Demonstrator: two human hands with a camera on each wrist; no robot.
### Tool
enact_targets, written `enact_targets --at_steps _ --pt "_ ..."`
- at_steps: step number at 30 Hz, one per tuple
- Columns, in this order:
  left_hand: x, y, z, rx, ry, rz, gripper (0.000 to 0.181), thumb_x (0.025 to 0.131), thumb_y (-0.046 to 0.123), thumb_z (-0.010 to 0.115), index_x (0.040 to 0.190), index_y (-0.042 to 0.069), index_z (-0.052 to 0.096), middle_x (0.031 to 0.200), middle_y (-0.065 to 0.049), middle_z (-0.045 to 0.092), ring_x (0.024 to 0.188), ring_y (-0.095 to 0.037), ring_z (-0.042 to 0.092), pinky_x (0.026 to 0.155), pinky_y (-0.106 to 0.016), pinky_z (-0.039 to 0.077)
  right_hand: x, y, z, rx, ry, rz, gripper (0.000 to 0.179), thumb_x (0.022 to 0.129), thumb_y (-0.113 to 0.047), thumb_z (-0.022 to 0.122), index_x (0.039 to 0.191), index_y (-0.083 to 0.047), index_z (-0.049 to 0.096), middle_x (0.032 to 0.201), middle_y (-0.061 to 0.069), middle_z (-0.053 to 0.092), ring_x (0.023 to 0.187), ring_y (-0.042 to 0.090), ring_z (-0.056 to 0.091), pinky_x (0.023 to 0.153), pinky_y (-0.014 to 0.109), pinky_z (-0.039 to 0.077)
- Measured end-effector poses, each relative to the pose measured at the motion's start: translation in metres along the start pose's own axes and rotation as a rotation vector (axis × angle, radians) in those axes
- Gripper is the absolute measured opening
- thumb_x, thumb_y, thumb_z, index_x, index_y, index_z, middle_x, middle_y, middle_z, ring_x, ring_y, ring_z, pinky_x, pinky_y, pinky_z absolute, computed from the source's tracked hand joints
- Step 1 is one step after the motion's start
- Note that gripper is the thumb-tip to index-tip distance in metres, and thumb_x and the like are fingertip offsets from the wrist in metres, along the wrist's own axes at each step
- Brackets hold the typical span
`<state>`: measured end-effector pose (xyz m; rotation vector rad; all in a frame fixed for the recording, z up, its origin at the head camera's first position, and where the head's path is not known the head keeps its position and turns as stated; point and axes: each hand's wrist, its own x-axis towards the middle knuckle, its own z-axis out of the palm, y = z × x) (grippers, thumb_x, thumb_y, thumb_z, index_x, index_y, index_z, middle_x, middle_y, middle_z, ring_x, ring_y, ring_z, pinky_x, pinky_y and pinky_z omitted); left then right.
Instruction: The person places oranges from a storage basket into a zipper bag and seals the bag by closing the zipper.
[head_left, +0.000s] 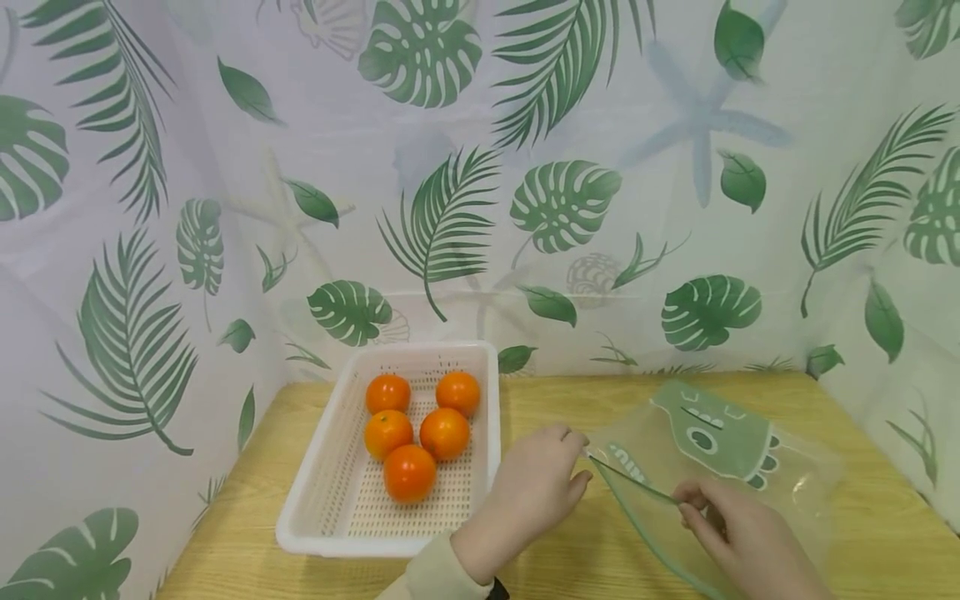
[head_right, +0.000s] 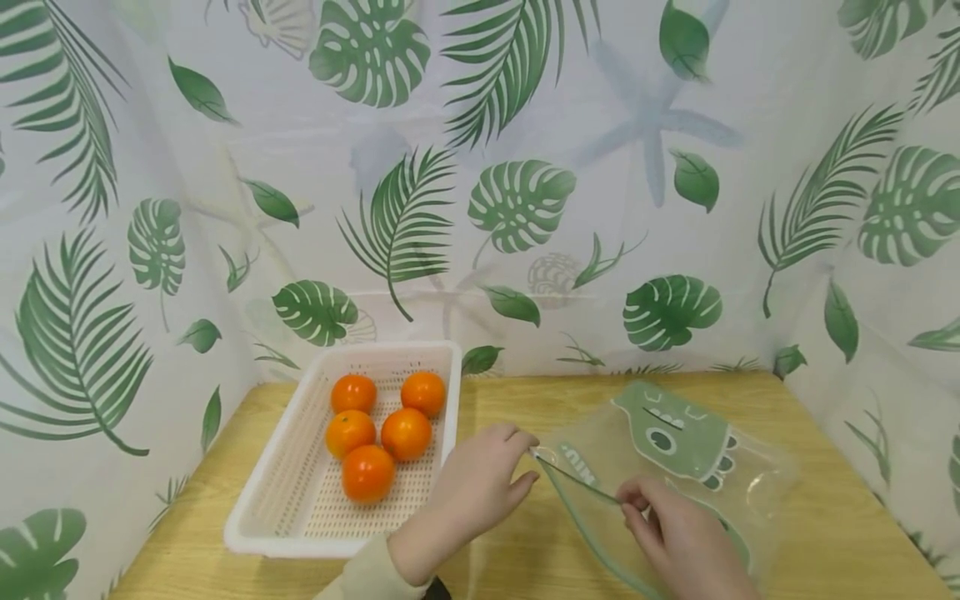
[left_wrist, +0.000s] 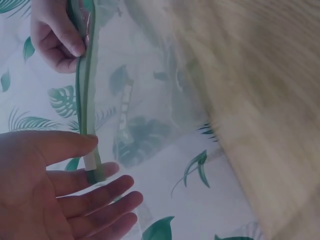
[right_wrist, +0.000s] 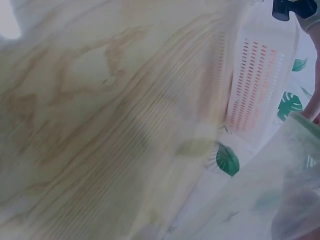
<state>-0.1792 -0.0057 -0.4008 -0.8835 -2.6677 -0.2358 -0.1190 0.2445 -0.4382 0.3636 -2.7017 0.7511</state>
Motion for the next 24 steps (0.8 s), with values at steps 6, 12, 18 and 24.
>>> enact_targets --at_steps 6,12,18,24 --pt "0.006 -0.006 -0.008 -0.004 -0.005 -0.044 0.029 0.092 0.031 0.084 0.116 0.016 0.077 0.11 0.005 0.078 0.096 -0.01 0.074 0.073 -0.018 0.058 0.003 -0.008 0.0 0.109 0.006 0.053 0.014 0.094 -0.001 0.076 0.103 -0.012 0.073 0.083 -0.012 0.073 0.068 -0.009 0.054 0.06 0.021 0.05" --pt "0.009 -0.014 -0.013 -0.043 -0.014 -0.077 0.028 0.097 0.033 0.077 0.121 0.017 0.075 0.116 0.003 0.079 0.102 -0.013 0.076 0.078 -0.024 0.061 0.005 -0.019 0.002 0.202 0.012 0.119 0.012 0.098 -0.002 0.073 0.108 -0.01 0.072 0.085 -0.009 0.074 0.071 -0.007 0.059 0.062 0.02 0.053" --pt "0.013 -0.02 -0.017 -0.085 -0.046 -0.124 0.036 0.101 0.037 0.072 0.131 0.017 0.07 0.126 0.001 0.078 0.108 -0.016 0.076 0.078 -0.027 0.062 0.01 -0.03 0.007 0.294 0.071 0.128 0.01 0.099 -0.003 0.071 0.107 -0.01 0.072 0.083 -0.009 0.07 0.063 0.0 0.05 0.054 0.022 0.046" --pt "0.015 -0.023 -0.018 -0.091 -0.043 -0.165 0.047 0.099 0.039 0.075 0.138 0.016 0.064 0.122 0.003 0.078 0.097 -0.015 0.077 0.064 -0.021 0.055 0.014 -0.038 0.008 0.334 0.117 0.119 0.011 0.098 0.0 0.071 0.107 -0.007 0.071 0.082 -0.012 0.069 0.062 0.0 0.05 0.052 0.022 0.044"
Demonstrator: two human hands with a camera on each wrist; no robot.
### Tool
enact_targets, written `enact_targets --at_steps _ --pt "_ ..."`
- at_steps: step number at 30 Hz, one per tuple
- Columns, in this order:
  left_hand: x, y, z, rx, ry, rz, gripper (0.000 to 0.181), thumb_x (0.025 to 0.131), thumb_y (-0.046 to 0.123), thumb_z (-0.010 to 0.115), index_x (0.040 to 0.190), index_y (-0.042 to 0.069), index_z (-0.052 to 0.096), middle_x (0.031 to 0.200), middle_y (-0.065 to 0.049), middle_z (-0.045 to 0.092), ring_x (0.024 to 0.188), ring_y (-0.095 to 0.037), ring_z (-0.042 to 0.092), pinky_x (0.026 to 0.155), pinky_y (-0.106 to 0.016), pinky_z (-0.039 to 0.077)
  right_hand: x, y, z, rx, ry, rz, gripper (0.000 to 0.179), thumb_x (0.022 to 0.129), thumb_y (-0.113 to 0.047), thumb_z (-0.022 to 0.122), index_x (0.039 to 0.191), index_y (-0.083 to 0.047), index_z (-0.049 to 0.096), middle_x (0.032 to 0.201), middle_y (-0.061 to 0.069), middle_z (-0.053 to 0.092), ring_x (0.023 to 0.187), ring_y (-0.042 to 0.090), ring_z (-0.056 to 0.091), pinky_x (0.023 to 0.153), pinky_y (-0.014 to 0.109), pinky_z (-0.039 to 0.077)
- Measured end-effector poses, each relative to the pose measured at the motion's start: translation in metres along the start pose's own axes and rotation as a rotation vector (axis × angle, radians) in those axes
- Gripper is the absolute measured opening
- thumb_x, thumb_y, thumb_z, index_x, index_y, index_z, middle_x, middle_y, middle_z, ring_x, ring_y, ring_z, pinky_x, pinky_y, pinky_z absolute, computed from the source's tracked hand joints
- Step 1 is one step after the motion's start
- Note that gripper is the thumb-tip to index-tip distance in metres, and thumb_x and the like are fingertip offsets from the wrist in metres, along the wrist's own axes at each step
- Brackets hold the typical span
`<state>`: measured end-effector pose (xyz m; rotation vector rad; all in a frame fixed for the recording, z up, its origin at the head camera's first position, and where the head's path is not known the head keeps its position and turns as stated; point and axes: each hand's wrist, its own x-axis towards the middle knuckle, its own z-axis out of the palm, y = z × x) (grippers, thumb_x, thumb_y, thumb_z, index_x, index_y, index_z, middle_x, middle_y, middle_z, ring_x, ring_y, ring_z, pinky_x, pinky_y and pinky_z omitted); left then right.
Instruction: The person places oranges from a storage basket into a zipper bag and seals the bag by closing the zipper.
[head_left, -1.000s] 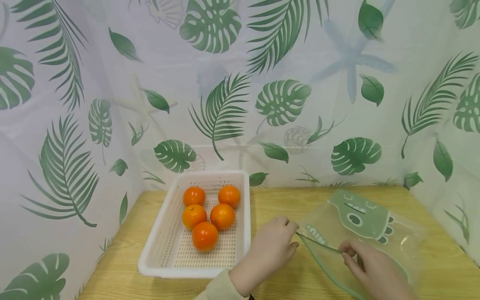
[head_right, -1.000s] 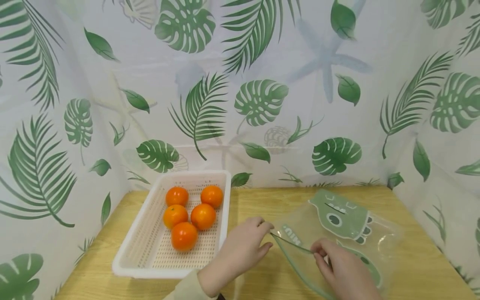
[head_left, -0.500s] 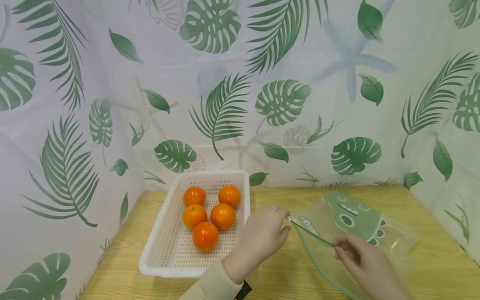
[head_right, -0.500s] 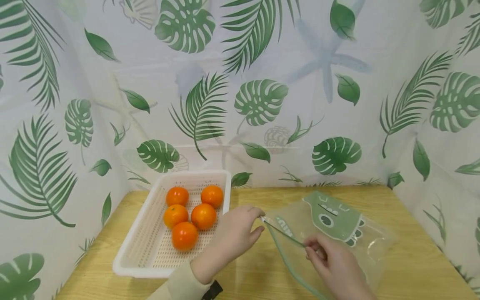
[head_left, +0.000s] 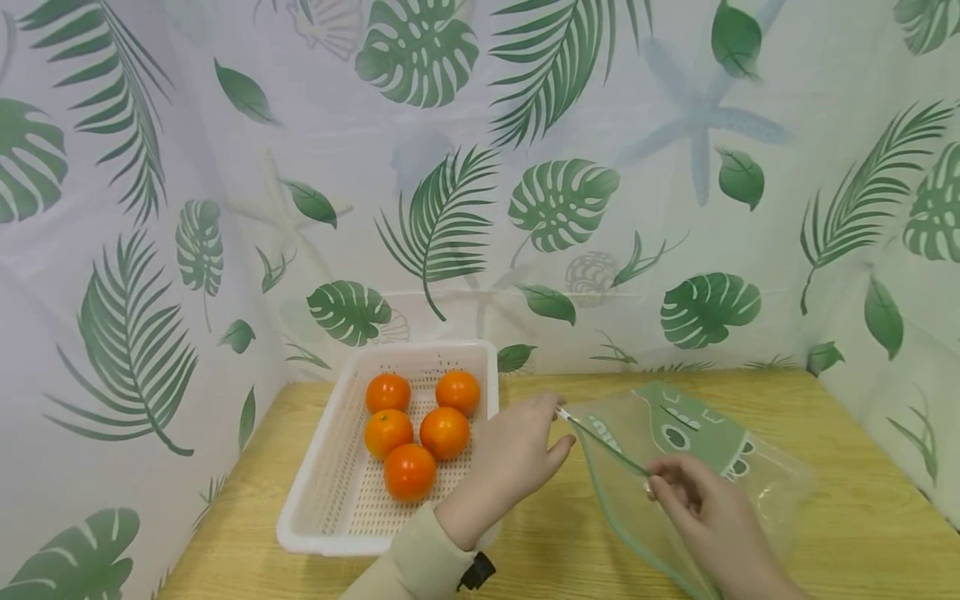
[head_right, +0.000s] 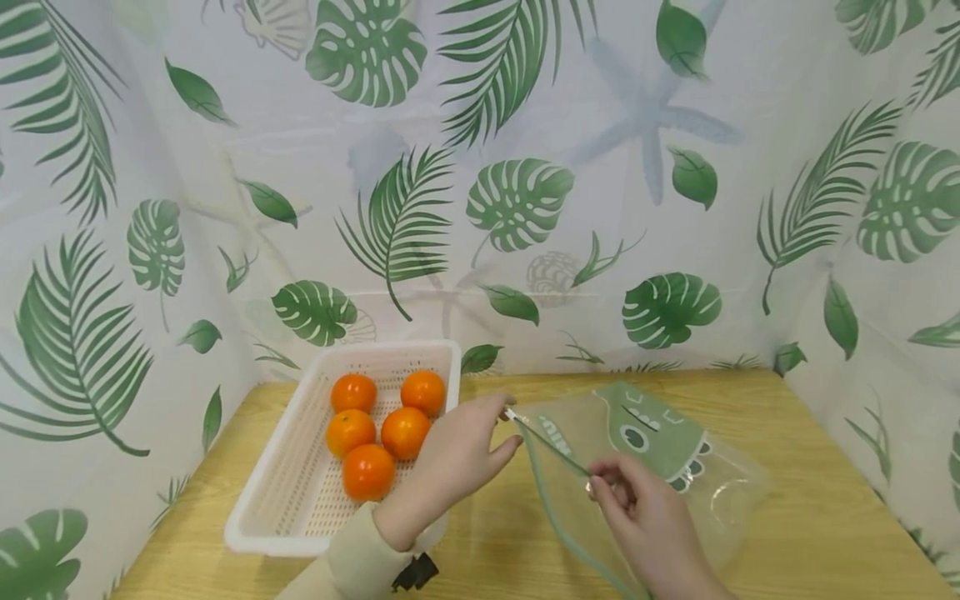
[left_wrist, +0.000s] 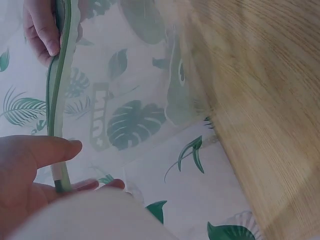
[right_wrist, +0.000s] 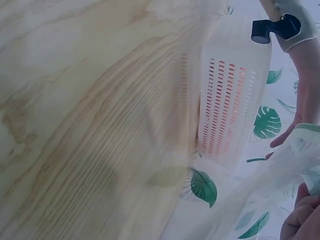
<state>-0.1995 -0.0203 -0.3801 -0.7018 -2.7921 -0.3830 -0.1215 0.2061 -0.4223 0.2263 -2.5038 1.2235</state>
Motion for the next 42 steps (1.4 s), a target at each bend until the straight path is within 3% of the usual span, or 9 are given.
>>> enact_targets --at_steps 7,12,15,21,24,31,35,38,42 --pt "-0.002 0.001 0.001 -0.019 -0.005 -0.025 0.06 0.098 0.041 0.076 0.145 0.011 0.055 0.116 0.003 0.079 0.069 -0.011 0.07 0.047 -0.014 0.039 0.0 0.0 0.003 0.03 0.023 -0.033 0.013 0.097 0.004 0.07 0.107 -0.005 0.07 0.081 -0.013 0.068 0.062 -0.001 0.05 0.05 0.021 0.043" --pt "-0.004 0.003 -0.002 -0.002 -0.036 -0.006 0.046 0.099 0.041 0.074 0.136 0.015 0.066 0.119 0.003 0.079 0.093 -0.014 0.077 0.067 -0.021 0.056 0.002 0.0 0.001 0.042 0.043 -0.044 0.015 0.097 0.007 0.069 0.108 -0.003 0.069 0.081 -0.009 0.07 0.064 -0.003 0.053 0.05 0.021 0.043" --pt "-0.007 0.005 -0.005 0.005 -0.076 0.024 0.033 0.1 0.041 0.073 0.126 0.02 0.074 0.121 0.004 0.078 0.104 -0.013 0.075 0.076 -0.024 0.059 0.004 -0.002 0.0 0.063 0.051 -0.038 0.015 0.096 0.008 0.069 0.109 -0.001 0.069 0.081 -0.01 0.071 0.065 -0.003 0.056 0.049 0.02 0.044" --pt "-0.01 0.011 -0.011 -0.012 -0.125 0.072 0.03 0.102 0.04 0.069 0.122 0.019 0.075 0.115 0.004 0.078 0.096 -0.009 0.074 0.066 -0.019 0.055 0.008 -0.006 -0.002 0.097 0.017 0.007 0.015 0.099 0.006 0.067 0.113 0.001 0.068 0.091 0.002 0.075 0.078 -0.009 0.064 0.064 0.013 0.056" --pt "-0.009 0.013 -0.011 -0.004 -0.141 0.089 0.03 0.105 0.04 0.064 0.123 0.019 0.075 0.118 0.003 0.079 0.101 -0.012 0.075 0.069 -0.023 0.059 0.009 -0.006 -0.002 0.131 -0.014 0.014 0.015 0.101 0.005 0.064 0.116 0.003 0.067 0.099 0.008 0.075 0.084 -0.009 0.067 0.071 0.013 0.058" --pt "-0.008 0.018 -0.011 -0.078 -0.136 0.142 0.032 0.111 0.031 0.047 0.118 0.017 0.076 0.11 0.005 0.078 0.096 -0.009 0.073 0.079 -0.026 0.06 0.013 -0.007 0.001 0.239 -0.052 0.019 0.016 0.103 0.004 0.062 0.12 0.005 0.064 0.103 -0.019 0.067 0.09 -0.009 0.069 0.073 0.015 0.059" --pt "-0.01 0.02 -0.015 -0.181 -0.165 0.167 0.034 0.112 0.03 0.043 0.097 0.018 0.071 0.084 0.007 0.068 0.072 -0.004 0.061 0.061 -0.02 0.049 0.016 -0.01 0.003 0.285 -0.051 -0.01 0.017 0.103 0.006 0.061 0.119 0.007 0.063 0.1 -0.023 0.066 0.088 -0.009 0.069 0.063 0.018 0.057" --pt "-0.01 0.022 -0.017 -0.201 -0.183 0.168 0.033 0.112 0.035 0.044 0.094 0.019 0.067 0.085 0.006 0.071 0.068 -0.003 0.059 0.054 -0.016 0.043 0.018 -0.014 0.004 0.291 -0.061 -0.009 0.016 0.103 0.005 0.061 0.119 0.007 0.062 0.096 -0.02 0.066 0.081 -0.007 0.068 0.055 0.022 0.053" --pt "-0.006 0.022 -0.02 -0.24 -0.218 0.159 0.027 0.11 0.034 0.05 0.107 0.018 0.072 0.104 0.006 0.079 0.074 0.001 0.064 0.057 -0.013 0.046 0.021 -0.021 0.003 0.296 -0.085 0.028 0.017 0.105 -0.001 0.062 0.12 0.004 0.062 0.094 -0.015 0.066 0.068 -0.003 0.062 0.051 0.023 0.05"
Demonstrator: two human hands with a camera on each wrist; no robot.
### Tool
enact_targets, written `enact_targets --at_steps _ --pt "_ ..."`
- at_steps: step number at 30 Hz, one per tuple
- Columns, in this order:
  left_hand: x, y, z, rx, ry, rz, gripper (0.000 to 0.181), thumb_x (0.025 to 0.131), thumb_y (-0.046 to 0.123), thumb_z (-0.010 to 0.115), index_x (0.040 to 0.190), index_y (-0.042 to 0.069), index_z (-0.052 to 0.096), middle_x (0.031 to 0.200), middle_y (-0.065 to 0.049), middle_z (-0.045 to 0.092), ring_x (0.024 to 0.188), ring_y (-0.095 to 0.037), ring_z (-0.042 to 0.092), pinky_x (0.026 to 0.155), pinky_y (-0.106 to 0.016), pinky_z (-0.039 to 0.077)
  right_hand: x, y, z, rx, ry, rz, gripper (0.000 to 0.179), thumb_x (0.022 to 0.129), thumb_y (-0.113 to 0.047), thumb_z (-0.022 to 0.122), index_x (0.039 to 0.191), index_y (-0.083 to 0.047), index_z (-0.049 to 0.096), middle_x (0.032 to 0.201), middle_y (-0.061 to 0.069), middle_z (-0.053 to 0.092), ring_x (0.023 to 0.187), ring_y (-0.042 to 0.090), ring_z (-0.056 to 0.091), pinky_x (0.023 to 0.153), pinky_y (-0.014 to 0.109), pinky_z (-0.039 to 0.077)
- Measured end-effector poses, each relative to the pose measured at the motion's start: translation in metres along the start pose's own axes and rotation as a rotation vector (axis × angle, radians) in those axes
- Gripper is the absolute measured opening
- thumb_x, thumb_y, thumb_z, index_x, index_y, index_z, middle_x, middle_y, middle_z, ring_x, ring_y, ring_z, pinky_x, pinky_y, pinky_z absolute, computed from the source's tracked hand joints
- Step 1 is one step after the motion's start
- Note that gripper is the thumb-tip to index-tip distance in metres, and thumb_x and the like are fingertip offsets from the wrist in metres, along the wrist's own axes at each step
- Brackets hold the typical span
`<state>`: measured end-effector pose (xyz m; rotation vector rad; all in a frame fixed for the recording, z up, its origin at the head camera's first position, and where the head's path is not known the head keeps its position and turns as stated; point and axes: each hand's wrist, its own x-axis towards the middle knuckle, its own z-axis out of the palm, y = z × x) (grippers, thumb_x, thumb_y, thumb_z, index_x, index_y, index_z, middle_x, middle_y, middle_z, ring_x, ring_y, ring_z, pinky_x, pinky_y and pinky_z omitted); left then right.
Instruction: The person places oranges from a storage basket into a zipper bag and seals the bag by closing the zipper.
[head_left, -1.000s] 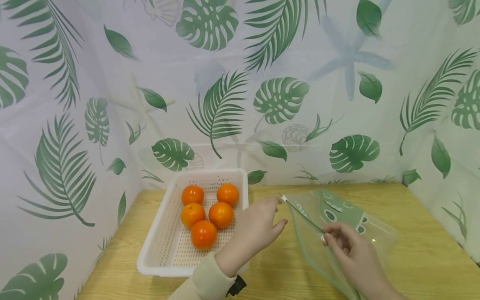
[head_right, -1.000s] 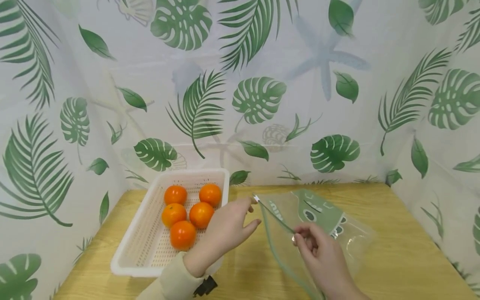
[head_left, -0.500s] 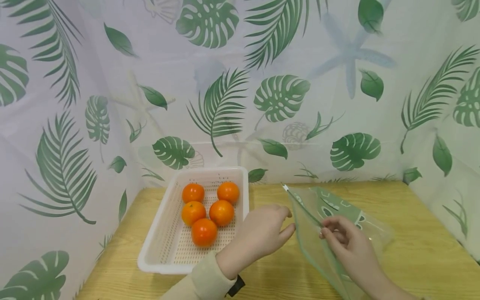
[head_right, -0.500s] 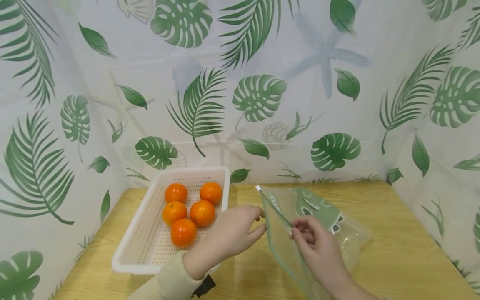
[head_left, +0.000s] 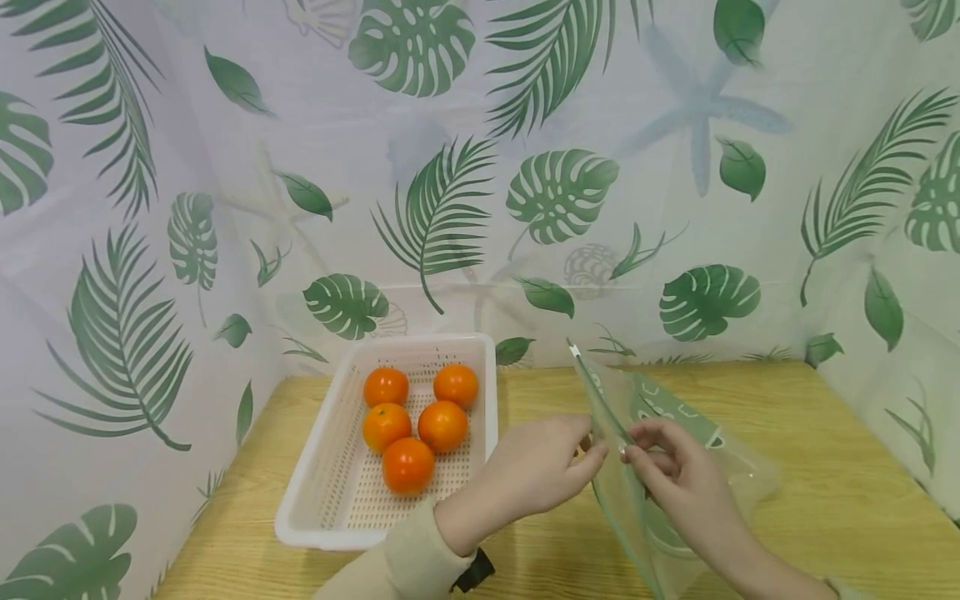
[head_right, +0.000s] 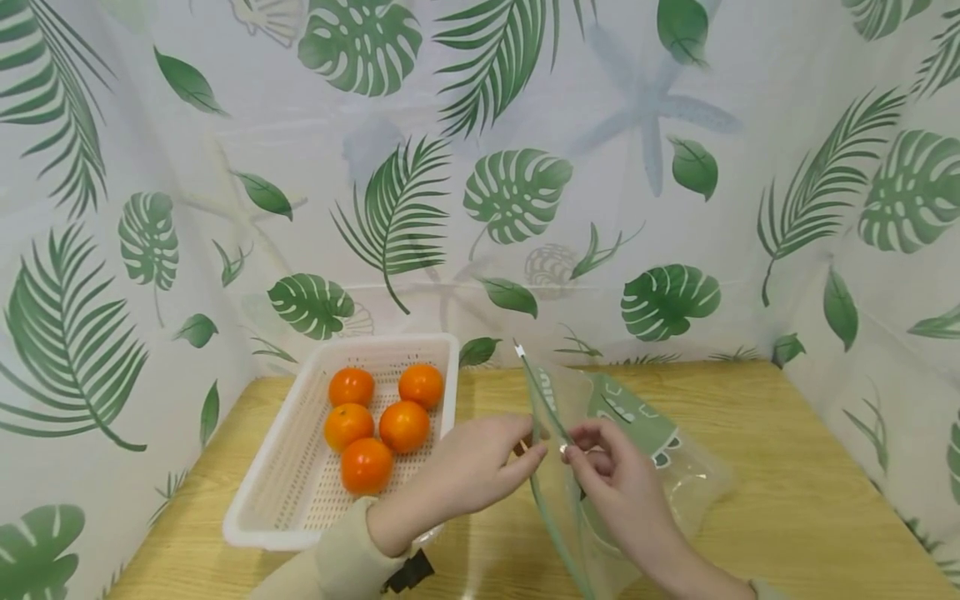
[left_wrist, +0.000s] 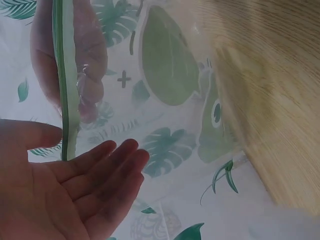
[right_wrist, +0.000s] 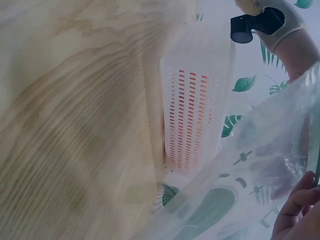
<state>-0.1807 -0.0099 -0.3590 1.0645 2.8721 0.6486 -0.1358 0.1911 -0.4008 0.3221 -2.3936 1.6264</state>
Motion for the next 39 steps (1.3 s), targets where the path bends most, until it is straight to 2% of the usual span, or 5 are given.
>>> enact_targets --at_steps 5,12,15,26,39 --pt "0.008 -0.007 -0.007 -0.122 -0.071 -0.013 0.019 0.107 0.028 0.059 0.114 0.018 0.074 0.104 0.004 0.08 0.075 0.002 0.063 0.061 -0.013 0.048 0.003 -0.005 -0.001 0.062 -0.019 0.066 0.019 0.107 -0.008 0.062 0.122 0.003 0.059 0.093 -0.012 0.065 0.056 0.005 0.051 0.05 0.024 0.049" --pt "0.02 -0.022 -0.016 -0.44 -0.142 -0.077 0.018 0.105 0.013 0.061 0.117 0.009 0.074 0.095 -0.006 0.082 0.07 -0.002 0.069 0.066 -0.017 0.054 0.012 -0.008 -0.006 0.097 -0.044 0.118 0.026 0.108 -0.011 0.06 0.127 0.006 0.056 0.097 -0.007 0.066 0.067 0.008 0.063 0.063 0.026 0.059" --pt "0.022 -0.028 -0.016 -0.519 -0.156 -0.094 0.019 0.106 0.01 0.06 0.117 0.005 0.074 0.091 -0.011 0.082 0.066 -0.008 0.074 0.063 -0.019 0.059 0.015 -0.007 -0.009 0.091 -0.04 0.1 0.027 0.108 -0.011 0.06 0.127 0.008 0.056 0.097 -0.006 0.067 0.074 0.006 0.067 0.067 0.026 0.061" --pt "0.031 -0.042 -0.015 -0.605 -0.138 -0.129 0.021 0.104 0.006 0.06 0.116 0.0 0.075 0.089 -0.016 0.082 0.075 -0.026 0.081 0.064 -0.025 0.063 0.026 -0.007 -0.022 0.077 -0.044 0.082 0.033 0.107 -0.01 0.061 0.133 0.01 0.058 0.095 -0.014 0.068 0.083 0.0 0.069 0.073 0.024 0.063" --pt "0.045 -0.056 -0.017 -0.774 -0.076 -0.192 0.025 0.104 0.014 0.066 0.12 -0.005 0.072 0.097 -0.022 0.081 0.07 -0.015 0.078 0.071 -0.031 0.066 0.039 -0.006 -0.036 0.184 -0.038 0.14 0.033 0.103 -0.003 0.065 0.133 0.009 0.06 0.093 -0.018 0.072 0.084 -0.001 0.075 0.076 0.02 0.063"
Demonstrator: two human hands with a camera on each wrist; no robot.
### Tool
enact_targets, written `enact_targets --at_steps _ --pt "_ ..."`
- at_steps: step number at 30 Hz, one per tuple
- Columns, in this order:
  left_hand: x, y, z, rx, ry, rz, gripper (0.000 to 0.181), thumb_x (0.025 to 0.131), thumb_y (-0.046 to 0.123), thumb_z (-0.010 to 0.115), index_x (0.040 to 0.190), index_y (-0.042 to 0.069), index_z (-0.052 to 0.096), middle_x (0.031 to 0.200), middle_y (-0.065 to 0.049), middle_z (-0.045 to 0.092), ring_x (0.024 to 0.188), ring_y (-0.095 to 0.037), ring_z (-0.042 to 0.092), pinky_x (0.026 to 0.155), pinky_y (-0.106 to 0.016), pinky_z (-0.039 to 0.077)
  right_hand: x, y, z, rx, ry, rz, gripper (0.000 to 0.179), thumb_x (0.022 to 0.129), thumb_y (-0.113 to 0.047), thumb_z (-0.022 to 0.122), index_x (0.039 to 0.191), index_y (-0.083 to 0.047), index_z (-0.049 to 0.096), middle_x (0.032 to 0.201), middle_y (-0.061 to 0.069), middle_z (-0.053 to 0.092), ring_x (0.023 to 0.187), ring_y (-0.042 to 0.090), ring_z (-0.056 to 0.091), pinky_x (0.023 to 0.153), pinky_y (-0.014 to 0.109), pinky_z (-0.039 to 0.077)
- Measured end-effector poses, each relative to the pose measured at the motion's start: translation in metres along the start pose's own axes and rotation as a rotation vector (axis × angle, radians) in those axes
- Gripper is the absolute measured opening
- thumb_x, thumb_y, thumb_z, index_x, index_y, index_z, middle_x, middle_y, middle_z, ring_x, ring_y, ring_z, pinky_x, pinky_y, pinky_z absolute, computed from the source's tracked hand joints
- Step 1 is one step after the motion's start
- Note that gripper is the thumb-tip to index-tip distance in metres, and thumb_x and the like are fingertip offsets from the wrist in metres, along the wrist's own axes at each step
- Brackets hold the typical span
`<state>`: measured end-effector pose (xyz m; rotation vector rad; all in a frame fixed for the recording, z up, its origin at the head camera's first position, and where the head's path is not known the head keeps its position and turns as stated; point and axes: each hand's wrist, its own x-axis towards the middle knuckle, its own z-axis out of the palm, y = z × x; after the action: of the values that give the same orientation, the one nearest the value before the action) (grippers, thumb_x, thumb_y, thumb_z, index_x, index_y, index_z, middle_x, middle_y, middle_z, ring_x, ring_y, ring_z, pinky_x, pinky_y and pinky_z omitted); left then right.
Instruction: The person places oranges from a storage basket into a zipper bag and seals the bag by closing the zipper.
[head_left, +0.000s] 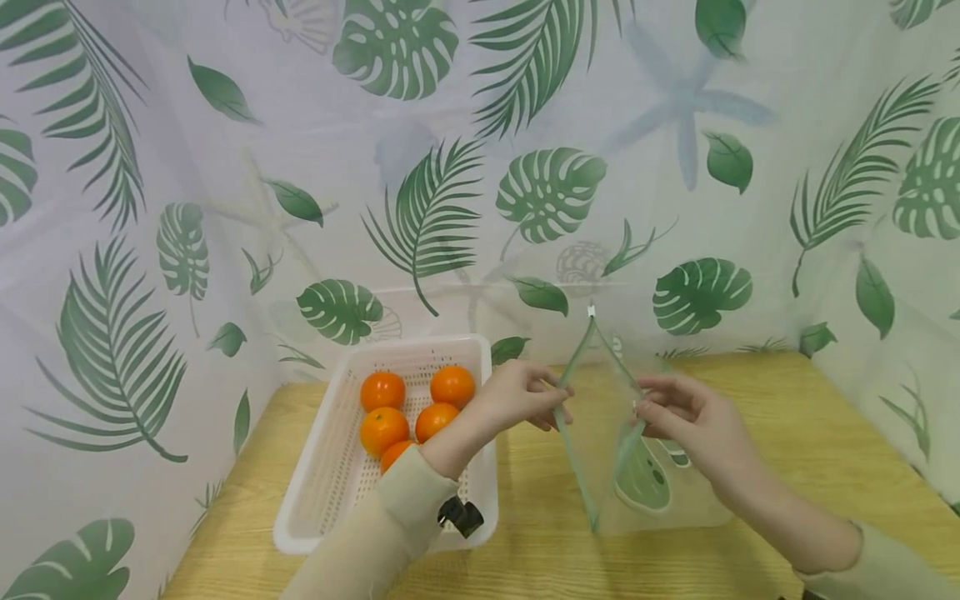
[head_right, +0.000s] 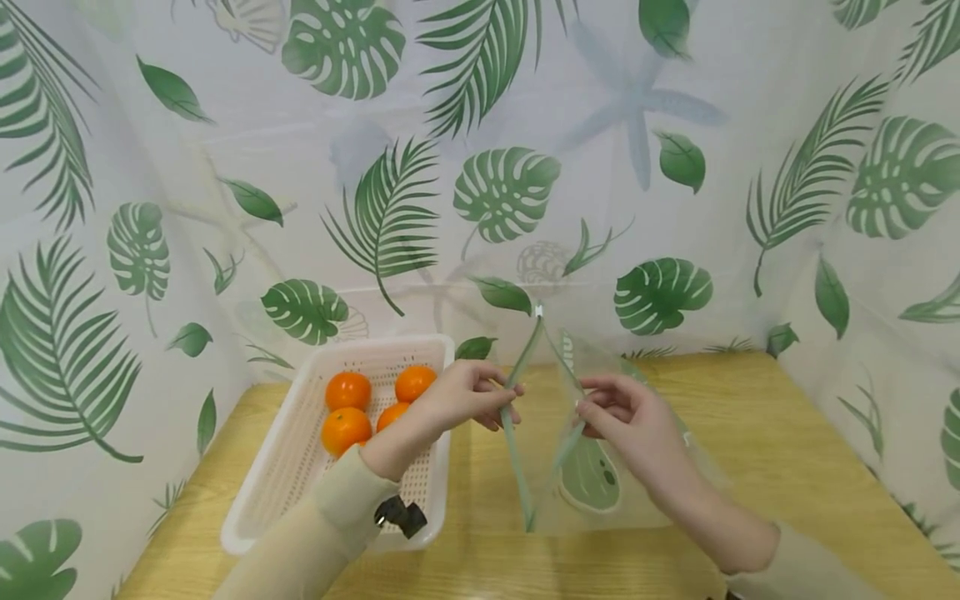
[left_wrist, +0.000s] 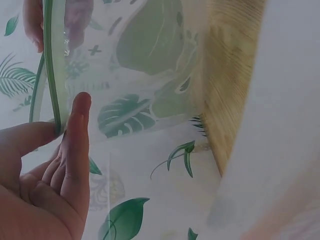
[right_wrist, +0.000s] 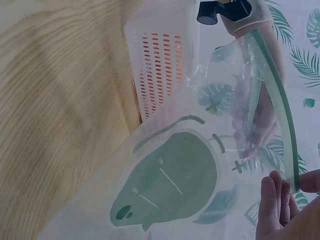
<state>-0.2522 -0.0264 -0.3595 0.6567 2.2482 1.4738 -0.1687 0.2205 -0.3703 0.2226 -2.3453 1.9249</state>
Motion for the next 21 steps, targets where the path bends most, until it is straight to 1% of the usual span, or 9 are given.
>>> enact_targets --at_steps 2,5,6,8,12,17,21 --pt "0.001 -0.001 -0.001 -0.068 0.0 -0.015 0.026 0.104 0.012 0.067 0.123 -0.006 0.07 0.103 -0.024 0.08 0.071 -0.013 0.076 0.075 -0.032 0.067 0.001 -0.001 -0.001 0.011 -0.009 0.015 0.033 0.103 -0.003 0.066 0.134 0.008 0.06 0.094 -0.018 0.073 0.085 -0.001 0.075 0.077 0.02 0.063" --pt "0.001 -0.002 -0.002 -0.142 -0.011 -0.041 0.029 0.104 0.01 0.067 0.128 -0.007 0.067 0.114 -0.024 0.079 0.075 -0.011 0.076 0.08 -0.033 0.067 0.002 -0.004 -0.001 0.01 -0.021 0.033 0.039 0.104 -0.005 0.065 0.139 0.01 0.057 0.095 -0.02 0.072 0.086 -0.002 0.075 0.079 0.02 0.063" --pt "0.001 -0.002 -0.002 -0.158 -0.017 -0.048 0.03 0.103 0.01 0.067 0.129 -0.006 0.065 0.117 -0.024 0.078 0.077 -0.011 0.077 0.081 -0.034 0.067 0.003 -0.005 -0.001 0.004 -0.026 0.037 0.042 0.104 -0.006 0.065 0.141 0.012 0.054 0.095 -0.02 0.072 0.087 -0.002 0.074 0.079 0.02 0.063" --pt "0.0 -0.003 -0.003 -0.172 -0.028 -0.054 0.032 0.103 0.011 0.068 0.131 -0.005 0.064 0.12 -0.023 0.078 0.082 -0.017 0.079 0.083 -0.034 0.066 0.003 -0.006 -0.001 -0.006 -0.034 0.038 0.046 0.105 -0.007 0.064 0.143 0.014 0.051 0.096 -0.021 0.071 0.088 -0.003 0.074 0.08 0.02 0.063" --pt "0.001 -0.004 -0.004 -0.205 -0.038 -0.063 0.033 0.102 0.012 0.068 0.131 -0.004 0.065 0.119 -0.021 0.079 0.083 -0.018 0.078 0.087 -0.037 0.066 0.006 -0.007 -0.001 -0.015 -0.055 0.042 0.047 0.106 -0.01 0.064 0.145 0.013 0.05 0.098 -0.021 0.072 0.091 -0.003 0.074 0.081 0.02 0.063" --pt "0.003 -0.007 -0.005 -0.277 -0.019 -0.088 0.034 0.1 0.01 0.069 0.13 -0.004 0.066 0.117 -0.02 0.079 0.078 -0.009 0.075 0.084 -0.035 0.066 0.012 -0.007 -0.004 0.0 -0.099 0.037 0.044 0.106 -0.011 0.064 0.141 0.01 0.051 0.099 -0.019 0.075 0.092 0.001 0.075 0.082 0.023 0.064" --pt "0.004 -0.007 -0.006 -0.316 -0.003 -0.103 0.033 0.1 0.008 0.067 0.13 -0.006 0.064 0.118 -0.022 0.078 0.078 -0.007 0.074 0.082 -0.031 0.066 0.018 -0.005 -0.009 0.043 -0.13 0.01 0.031 0.106 -0.007 0.061 0.134 0.003 0.052 0.099 -0.017 0.076 0.091 0.003 0.076 0.08 0.024 0.064"
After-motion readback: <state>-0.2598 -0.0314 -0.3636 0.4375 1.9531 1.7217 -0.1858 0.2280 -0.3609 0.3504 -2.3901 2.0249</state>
